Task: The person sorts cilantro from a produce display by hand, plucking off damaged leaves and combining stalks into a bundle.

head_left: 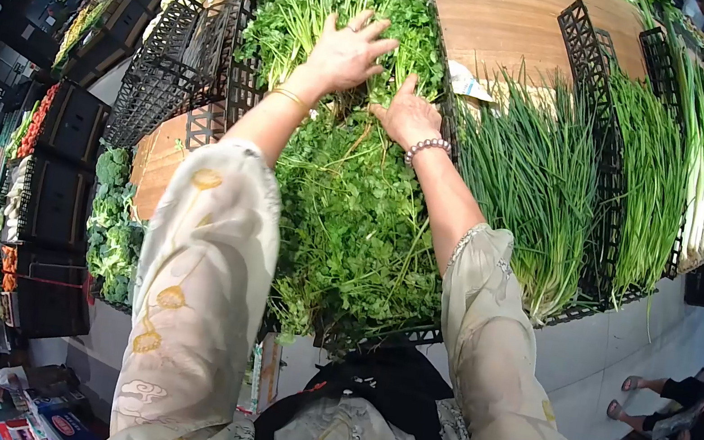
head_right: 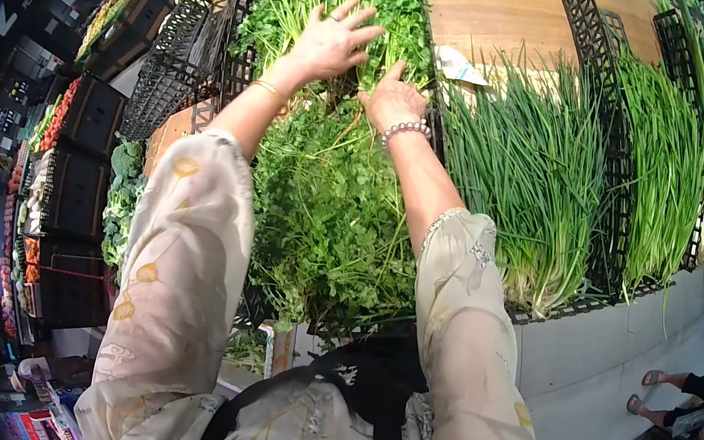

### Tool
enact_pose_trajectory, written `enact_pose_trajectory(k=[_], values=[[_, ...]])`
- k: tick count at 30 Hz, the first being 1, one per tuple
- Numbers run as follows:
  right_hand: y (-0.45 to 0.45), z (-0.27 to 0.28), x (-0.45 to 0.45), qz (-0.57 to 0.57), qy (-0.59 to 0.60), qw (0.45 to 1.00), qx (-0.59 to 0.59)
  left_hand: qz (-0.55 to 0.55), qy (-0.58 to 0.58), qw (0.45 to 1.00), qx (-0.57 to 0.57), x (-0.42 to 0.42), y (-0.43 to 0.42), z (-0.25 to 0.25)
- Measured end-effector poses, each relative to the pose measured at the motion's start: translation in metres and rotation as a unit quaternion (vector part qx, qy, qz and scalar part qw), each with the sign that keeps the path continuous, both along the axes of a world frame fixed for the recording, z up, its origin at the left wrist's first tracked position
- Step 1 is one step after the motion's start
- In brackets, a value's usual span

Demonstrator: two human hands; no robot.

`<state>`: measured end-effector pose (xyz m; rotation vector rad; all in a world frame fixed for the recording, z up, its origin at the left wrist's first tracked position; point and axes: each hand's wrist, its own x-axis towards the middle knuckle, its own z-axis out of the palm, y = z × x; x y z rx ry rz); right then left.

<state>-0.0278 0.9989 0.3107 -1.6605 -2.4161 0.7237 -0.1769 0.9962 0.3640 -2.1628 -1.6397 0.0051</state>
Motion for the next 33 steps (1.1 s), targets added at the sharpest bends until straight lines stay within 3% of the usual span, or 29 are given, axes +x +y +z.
enact_pose_trajectory(k=[3, 4, 8, 13, 16, 19, 20, 23, 25, 29, 31, 33], values=[[0.004, 0.01, -0.009, -0.026, 0.027, 0.999, 0.007, 0.117, 0.009, 0.991, -0.057, -0.025, 0.005, -0.014], [0.008, 0.008, -0.018, -0.032, 0.029, 0.999, 0.014, 0.151, -0.038, 0.986, -0.056, -0.039, 0.005, -0.015], [0.022, -0.016, -0.049, -0.034, -0.009, 0.996, 0.083, 0.088, -0.15, 0.985, 0.011, -0.104, -0.008, -0.035], [0.037, -0.018, -0.046, -0.055, -0.078, 0.995, 0.041, 0.094, -0.178, 0.98, 0.0, -0.104, -0.011, -0.039], [0.042, -0.021, -0.018, -0.06, -0.029, 0.996, 0.062, 0.11, -0.146, 0.983, -0.029, -0.101, -0.014, -0.038], [0.041, -0.005, -0.009, -0.066, 0.142, 0.987, -0.026, 0.126, -0.125, 0.983, -0.048, -0.096, -0.01, -0.04], [0.036, -0.005, -0.009, -0.058, 0.303, 0.951, -0.016, 0.13, -0.123, 0.982, -0.054, -0.094, -0.009, -0.04], [0.021, 0.029, 0.003, 0.008, 0.519, 0.847, -0.114, 0.138, -0.122, 0.98, -0.071, -0.094, -0.007, -0.041], [0.007, 0.043, 0.02, 0.026, 0.656, 0.713, -0.247, 0.14, -0.125, 0.979, -0.078, -0.096, -0.006, -0.038], [-0.017, 0.061, 0.07, 0.1, 0.648, 0.675, -0.339, 0.139, -0.125, 0.979, -0.084, -0.08, -0.013, -0.024], [-0.036, 0.061, 0.076, 0.071, 0.713, 0.611, -0.336, 0.145, -0.109, 0.979, -0.095, -0.058, -0.023, -0.008], [-0.043, 0.055, 0.084, 0.128, 0.762, 0.515, -0.371, 0.138, -0.121, 0.978, -0.102, -0.056, -0.032, -0.009]])
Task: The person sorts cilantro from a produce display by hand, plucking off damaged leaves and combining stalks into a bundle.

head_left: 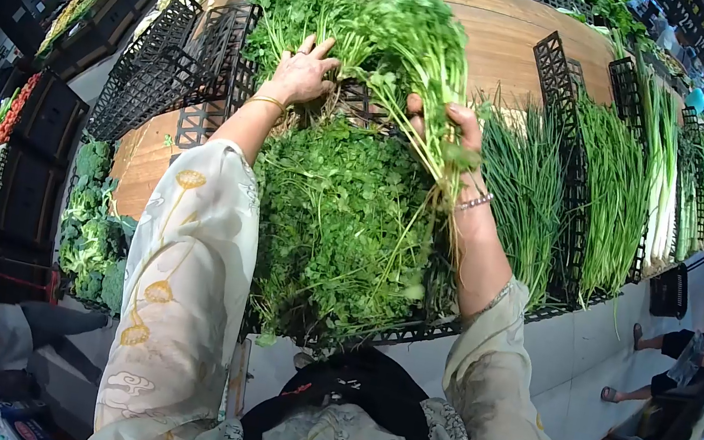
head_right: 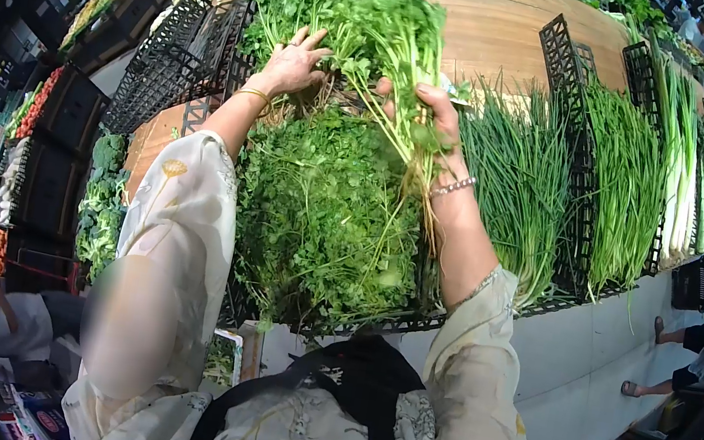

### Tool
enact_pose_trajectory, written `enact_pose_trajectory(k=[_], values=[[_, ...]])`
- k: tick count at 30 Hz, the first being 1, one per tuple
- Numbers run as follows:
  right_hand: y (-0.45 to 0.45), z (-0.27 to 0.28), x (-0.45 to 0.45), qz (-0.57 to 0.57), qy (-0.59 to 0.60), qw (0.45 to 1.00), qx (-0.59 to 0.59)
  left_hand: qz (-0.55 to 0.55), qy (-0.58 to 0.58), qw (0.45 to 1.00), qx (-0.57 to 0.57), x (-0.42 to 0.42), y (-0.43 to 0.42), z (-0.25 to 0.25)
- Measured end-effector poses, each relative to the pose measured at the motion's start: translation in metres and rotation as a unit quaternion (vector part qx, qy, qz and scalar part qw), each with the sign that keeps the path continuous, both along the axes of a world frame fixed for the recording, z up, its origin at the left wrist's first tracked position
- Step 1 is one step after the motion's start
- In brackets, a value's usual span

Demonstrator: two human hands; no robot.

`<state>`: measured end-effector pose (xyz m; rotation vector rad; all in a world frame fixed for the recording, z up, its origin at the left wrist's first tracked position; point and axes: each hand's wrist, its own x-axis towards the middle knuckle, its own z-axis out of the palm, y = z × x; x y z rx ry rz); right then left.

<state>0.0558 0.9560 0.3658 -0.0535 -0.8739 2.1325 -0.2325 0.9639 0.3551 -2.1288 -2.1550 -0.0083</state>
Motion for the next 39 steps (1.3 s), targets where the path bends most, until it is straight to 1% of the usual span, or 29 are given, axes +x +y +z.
enact_pose_trajectory(k=[2, 3, 4, 6, 7, 8, 9, 10, 11, 12, 13, 14, 16, 18, 19, 20, 23, 24, 25, 26, 28, 30, 31, 32, 34, 35, 37, 38, 39], values=[[-0.01, -0.007, 0.004, 0.069, 0.078, 0.994, -0.017, -0.031, 0.008, 0.999, 0.041, -0.001, -0.011, 0.002], [-0.024, 0.001, 0.003, 0.026, 0.074, 0.996, -0.031, -0.049, 0.011, 0.997, 0.059, 0.004, -0.017, 0.001], [-0.036, 0.007, 0.003, 0.026, 0.052, 0.995, -0.084, -0.096, 0.019, 0.976, 0.195, 0.014, -0.033, 0.004], [-0.043, -0.005, 0.009, -0.032, -0.076, 0.997, 0.004, -0.038, -0.132, 0.968, 0.208, 0.036, -0.063, 0.011], [-0.048, -0.006, 0.011, -0.018, -0.085, 0.996, 0.011, -0.033, -0.196, 0.957, 0.212, 0.049, -0.086, 0.013], [-0.056, -0.006, 0.01, -0.032, -0.1, 0.994, 0.004, 0.054, -0.411, 0.91, 0.023, 0.065, -0.114, 0.03], [-0.064, -0.006, 0.008, -0.045, -0.117, 0.992, -0.003, 0.037, -0.637, 0.768, -0.061, 0.089, -0.149, 0.038], [-0.073, -0.005, 0.006, -0.058, -0.133, 0.989, -0.009, 0.002, -0.736, 0.656, -0.167, 0.095, -0.169, 0.025], [-0.084, -0.004, 0.003, -0.039, -0.129, 0.991, 0.009, -0.009, -0.79, 0.573, -0.218, 0.107, -0.189, 0.007], [-0.085, -0.018, 0.002, 0.006, -0.116, 0.992, 0.055, -0.01, -0.799, 0.569, -0.194, 0.122, -0.21, -0.005], [-0.099, -0.018, -0.004, -0.012, -0.141, 0.988, 0.062, 0.018, -0.83, 0.536, -0.154, 0.139, -0.226, -0.017], [-0.115, -0.018, -0.009, -0.031, -0.167, 0.983, 0.067, -0.007, -0.884, 0.453, -0.112, 0.152, -0.242, -0.028], [-0.125, -0.041, 0.001, 0.019, -0.24, 0.967, 0.087, 0.023, -0.912, 0.41, -0.022, 0.164, -0.269, -0.039], [-0.129, -0.075, 0.01, 0.043, -0.315, 0.945, 0.079, 0.068, -0.911, 0.406, -0.017, 0.161, -0.298, -0.05], [-0.139, -0.079, 0.018, 0.035, -0.372, 0.927, 0.037, 0.091, -0.91, 0.405, -0.014, 0.159, -0.311, -0.056], [-0.151, -0.089, 0.026, -0.069, -0.486, 0.864, 0.112, 0.107, -0.909, 0.404, -0.011, 0.159, -0.322, -0.063], [-0.165, -0.083, 0.053, -0.072, -0.594, 0.765, 0.239, 0.143, -0.907, 0.396, 0.001, 0.16, -0.346, -0.078], [-0.169, -0.08, 0.063, -0.085, -0.613, 0.748, 0.241, 0.146, -0.913, 0.381, 0.011, 0.161, -0.35, -0.081], [-0.174, -0.082, 0.067, -0.232, -0.589, 0.66, 0.406, 0.147, -0.918, 0.367, 0.022, 0.162, -0.353, -0.085], [-0.18, -0.08, 0.074, -0.312, -0.569, 0.601, 0.467, 0.146, -0.923, 0.354, 0.031, 0.162, -0.355, -0.088], [-0.193, -0.059, 0.07, -0.345, -0.575, 0.582, 0.46, 0.151, -0.935, 0.319, 0.042, 0.163, -0.356, -0.094], [-0.202, -0.059, 0.059, -0.33, -0.462, 0.63, 0.53, 0.128, -0.95, 0.284, 0.027, 0.16, -0.358, -0.099], [-0.214, -0.061, 0.049, -0.243, -0.47, 0.712, 0.462, 0.134, -0.957, 0.256, 0.015, 0.161, -0.359, -0.094], [-0.222, -0.067, 0.041, -0.164, -0.425, 0.795, 0.401, 0.109, -0.969, 0.22, 0.009, 0.16, -0.36, -0.097], [-0.227, -0.064, 0.029, -0.032, -0.502, 0.784, 0.365, 0.062, -0.988, 0.143, -0.002, 0.158, -0.364, -0.103], [-0.231, -0.07, 0.02, -0.038, -0.482, 0.824, 0.295, 0.093, -0.978, 0.188, 0.003, 0.158, -0.366, -0.102], [-0.24, -0.09, 0.007, -0.047, -0.433, 0.887, 0.151, 0.128, -0.962, 0.24, 0.026, 0.163, -0.368, -0.096], [-0.244, -0.094, 0.008, -0.04, -0.422, 0.895, 0.137, 0.145, -0.952, 0.265, 0.038, 0.164, -0.37, -0.095], [-0.25, -0.096, 0.008, -0.034, -0.411, 0.903, 0.122, 0.118, -0.958, 0.261, 0.032, 0.162, -0.372, -0.096]])
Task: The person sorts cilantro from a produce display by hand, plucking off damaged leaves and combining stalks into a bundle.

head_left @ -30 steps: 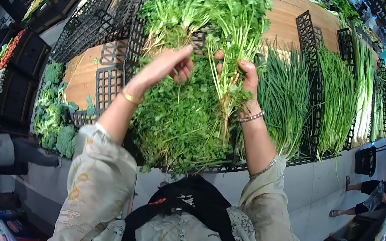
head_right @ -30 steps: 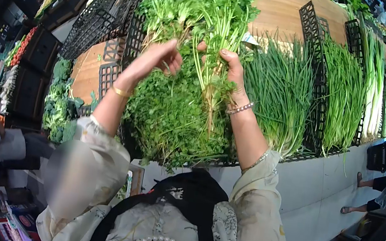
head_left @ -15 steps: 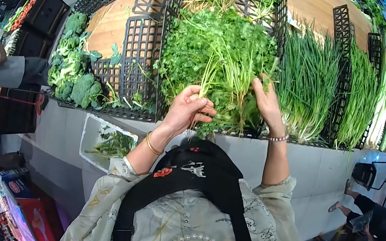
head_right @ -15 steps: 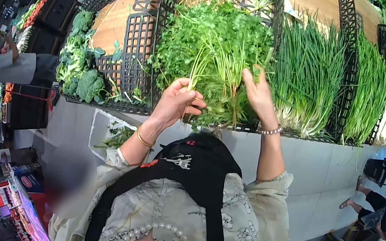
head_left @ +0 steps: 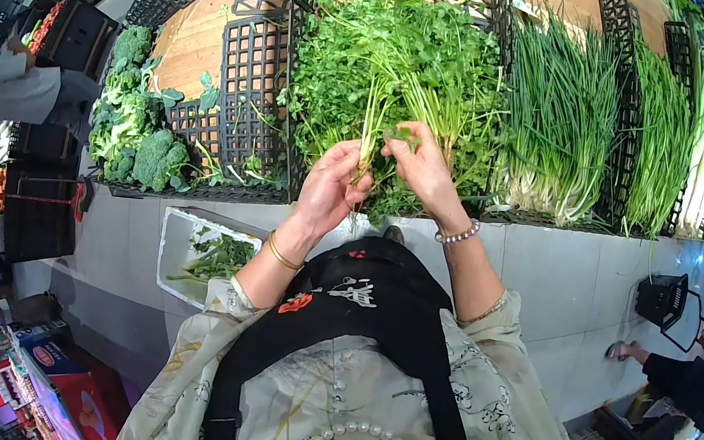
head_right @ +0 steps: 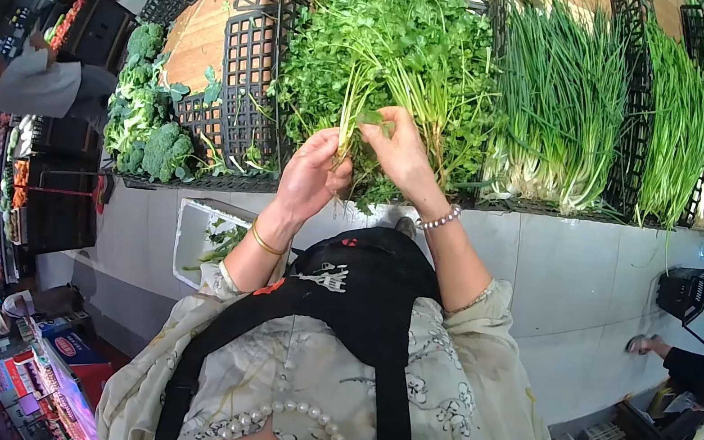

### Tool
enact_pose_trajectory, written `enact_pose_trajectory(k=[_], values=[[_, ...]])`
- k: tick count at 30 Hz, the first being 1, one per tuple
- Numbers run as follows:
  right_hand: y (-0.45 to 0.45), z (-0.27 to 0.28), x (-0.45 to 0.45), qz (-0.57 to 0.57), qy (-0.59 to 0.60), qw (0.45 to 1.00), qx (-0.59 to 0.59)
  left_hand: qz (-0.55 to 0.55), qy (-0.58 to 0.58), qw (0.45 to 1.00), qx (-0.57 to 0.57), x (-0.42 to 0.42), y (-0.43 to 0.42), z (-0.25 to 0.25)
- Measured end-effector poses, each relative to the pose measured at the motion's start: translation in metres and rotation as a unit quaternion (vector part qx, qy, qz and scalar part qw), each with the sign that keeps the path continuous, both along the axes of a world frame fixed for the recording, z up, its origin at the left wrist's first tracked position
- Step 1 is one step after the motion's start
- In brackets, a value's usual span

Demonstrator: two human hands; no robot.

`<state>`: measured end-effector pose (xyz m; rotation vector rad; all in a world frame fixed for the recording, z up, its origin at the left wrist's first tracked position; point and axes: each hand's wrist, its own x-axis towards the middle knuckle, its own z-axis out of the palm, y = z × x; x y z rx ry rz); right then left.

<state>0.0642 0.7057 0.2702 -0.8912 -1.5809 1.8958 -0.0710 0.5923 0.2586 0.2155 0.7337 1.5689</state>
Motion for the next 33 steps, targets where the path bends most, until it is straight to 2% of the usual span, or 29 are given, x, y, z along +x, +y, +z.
enact_pose_trajectory(k=[2, 5, 6, 7, 9, 12, 15, 17, 19, 23, 27, 29, 31, 33], values=[[-0.013, 0.001, 0.002, -0.021, -0.002, 0.999, -0.025, 0.022, 0.019, 0.999, -0.021, 0.002, -0.003, -0.002], [-0.031, -0.006, 0.005, -0.084, 0.031, 0.991, 0.103, 0.028, 0.045, 0.998, -0.04, 0.007, -0.005, 0.002], [-0.034, 0.002, 0.009, -0.013, 0.048, 0.999, -0.001, 0.028, 0.058, 0.996, -0.056, 0.011, -0.004, 0.008], [-0.037, -0.011, 0.007, -0.01, -0.001, 0.999, 0.041, 0.026, 0.071, 0.995, -0.071, 0.013, -0.004, 0.011], [-0.039, -0.025, 0.001, -0.031, 0.003, 0.998, 0.048, -0.003, 0.081, 0.995, -0.063, 0.01, -0.004, 0.0], [-0.026, -0.026, 0.009, 0.008, 0.044, 0.987, -0.155, -0.039, 0.081, 0.993, -0.073, 0.006, -0.003, 0.002], [-0.027, -0.023, 0.015, -0.008, 0.015, 0.998, -0.064, -0.11, 0.165, 0.972, -0.125, -0.004, 0.004, 0.007], [-0.027, -0.023, 0.022, -0.01, 0.008, 0.999, -0.032, -0.098, 0.304, 0.933, -0.162, -0.003, 0.01, 0.017], [-0.027, -0.016, 0.028, -0.001, -0.005, 1.0, -0.006, -0.093, 0.322, 0.929, -0.157, -0.008, 0.017, 0.015], [-0.029, -0.02, 0.035, 0.006, 0.06, 0.992, -0.115, -0.095, 0.163, 0.979, -0.082, -0.003, 0.029, 0.003], [-0.023, -0.022, 0.042, -0.121, 0.133, 0.963, -0.202, -0.091, 0.041, 0.994, -0.04, 0.0, 0.037, -0.011], [-0.016, -0.023, 0.05, -0.151, 0.147, 0.957, -0.202, -0.084, 0.051, 0.995, -0.034, 0.0, 0.037, -0.015], [-0.015, -0.021, 0.049, -0.09, 0.122, 0.97, -0.188, -0.05, 0.067, 0.994, -0.07, 0.011, 0.04, -0.002], [-0.014, -0.023, 0.045, -0.028, 0.117, 0.978, -0.173, -0.071, 0.064, 0.994, -0.056, 0.012, 0.045, -0.005]])
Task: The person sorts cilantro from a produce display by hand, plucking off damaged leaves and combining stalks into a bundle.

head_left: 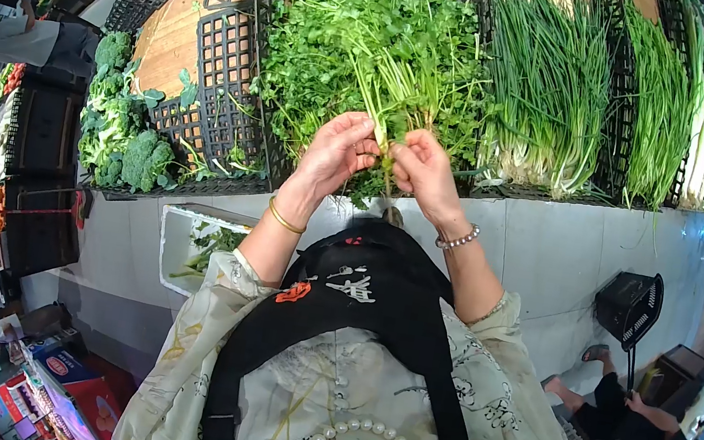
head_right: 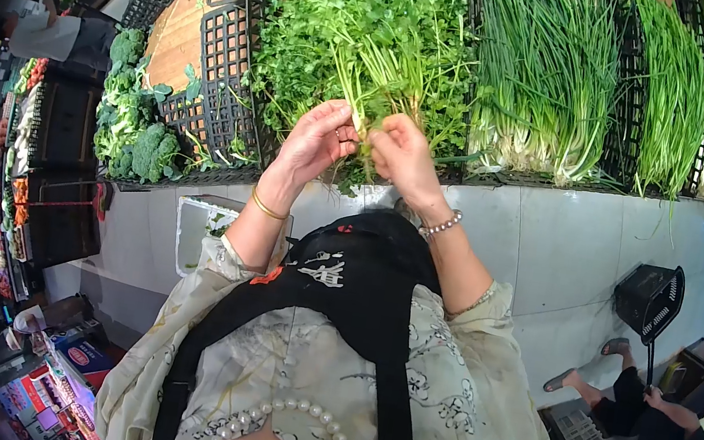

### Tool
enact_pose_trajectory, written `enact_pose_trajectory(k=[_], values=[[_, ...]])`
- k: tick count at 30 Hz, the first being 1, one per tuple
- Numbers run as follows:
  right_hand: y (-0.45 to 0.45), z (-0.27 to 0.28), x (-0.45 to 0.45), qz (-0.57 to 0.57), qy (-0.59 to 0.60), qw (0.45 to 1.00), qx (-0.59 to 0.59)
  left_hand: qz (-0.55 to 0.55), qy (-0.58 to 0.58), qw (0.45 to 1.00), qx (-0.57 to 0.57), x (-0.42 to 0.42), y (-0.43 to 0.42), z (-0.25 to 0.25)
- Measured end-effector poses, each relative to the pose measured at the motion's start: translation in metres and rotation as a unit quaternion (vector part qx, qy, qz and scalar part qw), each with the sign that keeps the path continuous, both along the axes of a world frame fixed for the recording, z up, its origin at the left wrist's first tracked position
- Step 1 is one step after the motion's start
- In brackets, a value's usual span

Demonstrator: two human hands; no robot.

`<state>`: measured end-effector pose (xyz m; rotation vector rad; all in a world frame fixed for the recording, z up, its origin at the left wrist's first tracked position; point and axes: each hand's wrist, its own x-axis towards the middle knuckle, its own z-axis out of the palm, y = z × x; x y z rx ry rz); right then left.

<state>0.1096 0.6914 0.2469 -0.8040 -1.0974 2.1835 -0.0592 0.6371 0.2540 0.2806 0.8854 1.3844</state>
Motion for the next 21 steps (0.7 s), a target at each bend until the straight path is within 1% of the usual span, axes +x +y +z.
enact_pose_trajectory(k=[3, 5, 8, 9, 10, 12, 15, 17, 18, 21], values=[[0.0, 0.004, -0.004, 0.035, -0.029, 0.999, 0.02, 0.006, 0.025, 0.999, 0.019, -0.002, 0.001, -0.009], [0.0, 0.005, -0.002, 0.049, -0.028, 0.998, 0.042, 0.038, 0.022, 0.999, 0.014, -0.007, 0.001, -0.009], [0.004, 0.009, 0.011, 0.019, 0.027, 0.999, 0.038, 0.085, 0.025, 0.996, 0.014, -0.011, 0.001, -0.007], [0.007, 0.008, 0.014, 0.001, 0.042, 0.996, 0.075, 0.099, 0.032, 0.994, 0.016, -0.011, 0.0, -0.007], [0.01, 0.006, 0.013, -0.027, 0.046, 0.996, 0.077, 0.111, 0.04, 0.993, 0.018, -0.011, -0.001, -0.005], [0.014, 0.011, 0.008, -0.04, 0.002, 0.998, 0.048, 0.1, 0.049, 0.993, 0.043, -0.01, -0.001, 0.001], [0.013, 0.022, -0.003, 0.032, -0.019, 0.996, 0.086, 0.11, 0.05, 0.99, 0.076, 0.001, 0.0, 0.01], [0.008, 0.023, -0.02, 0.015, -0.095, 0.963, 0.25, 0.123, 0.041, 0.988, 0.086, 0.003, -0.002, 0.008], [0.007, 0.023, -0.025, 0.006, -0.131, 0.935, 0.33, 0.129, 0.037, 0.987, 0.092, 0.004, -0.003, 0.008], [0.008, 0.017, -0.029, -0.057, -0.159, 0.835, 0.524, 0.154, 0.067, 0.982, 0.081, 0.007, -0.004, 0.01]])
